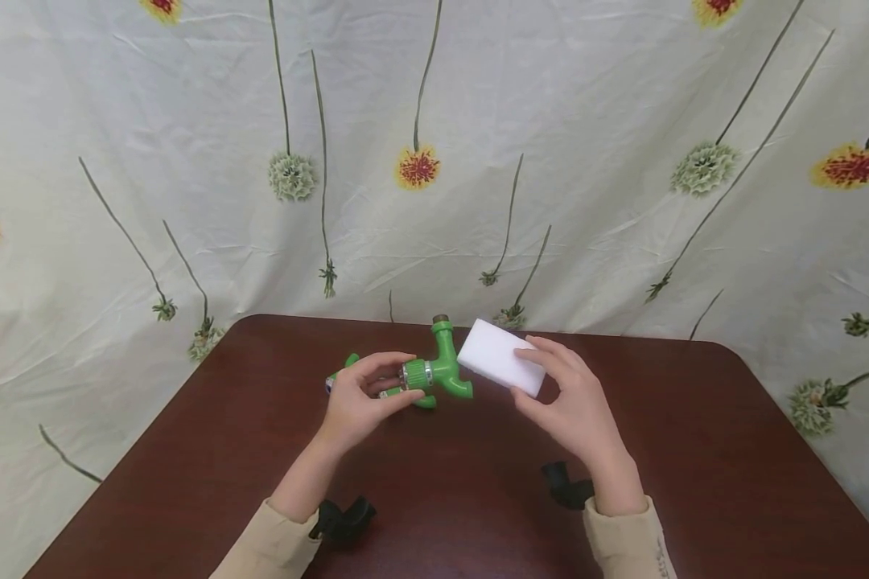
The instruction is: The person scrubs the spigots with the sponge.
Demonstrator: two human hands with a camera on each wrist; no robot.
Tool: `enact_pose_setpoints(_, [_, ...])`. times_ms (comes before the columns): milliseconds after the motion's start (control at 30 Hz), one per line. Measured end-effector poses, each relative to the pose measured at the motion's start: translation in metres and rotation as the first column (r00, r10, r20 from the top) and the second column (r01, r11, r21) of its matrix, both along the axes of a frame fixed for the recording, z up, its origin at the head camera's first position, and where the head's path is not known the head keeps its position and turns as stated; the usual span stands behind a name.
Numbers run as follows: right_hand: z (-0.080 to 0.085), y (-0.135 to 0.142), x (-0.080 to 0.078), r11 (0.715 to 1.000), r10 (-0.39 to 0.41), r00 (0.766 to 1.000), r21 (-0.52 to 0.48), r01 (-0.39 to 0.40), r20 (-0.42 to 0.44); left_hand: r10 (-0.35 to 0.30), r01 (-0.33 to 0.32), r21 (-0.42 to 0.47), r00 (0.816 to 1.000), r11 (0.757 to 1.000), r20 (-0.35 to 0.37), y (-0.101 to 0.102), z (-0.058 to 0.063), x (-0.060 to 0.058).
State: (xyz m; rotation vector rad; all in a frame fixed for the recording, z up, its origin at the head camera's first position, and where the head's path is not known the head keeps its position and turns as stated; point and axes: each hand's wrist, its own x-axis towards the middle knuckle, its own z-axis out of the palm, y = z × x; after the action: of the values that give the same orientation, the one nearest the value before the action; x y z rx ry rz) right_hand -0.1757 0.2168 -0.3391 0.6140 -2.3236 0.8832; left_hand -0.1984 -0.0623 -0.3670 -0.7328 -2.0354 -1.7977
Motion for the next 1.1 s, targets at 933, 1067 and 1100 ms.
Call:
enact_pose_setpoints(933, [0.004, -0.006, 0.005, 0.992, 0.127, 0.992, -0.019, -0.127, 0.000, -0.094, 0.096, -0.026, 0.993, 0.995, 0.071, -0.002, 0.002, 0.002])
enact_pose_setpoints(1067, [0.007, -0.008, 0.007, 0.989, 0.141, 0.990, -0.036, -0.142, -0.016, -0.065, 0.068, -0.051, 0.996, 0.996, 0.057, -0.002, 0.001, 0.001])
enact_pose_setpoints(1100, [0.008, -0.008, 0.008, 0.988, 0.147, 0.989, -0.043, -0.148, -0.023, -0.068, 0.070, -0.046, 0.996, 0.996, 0.058, -0.002, 0.001, 0.001])
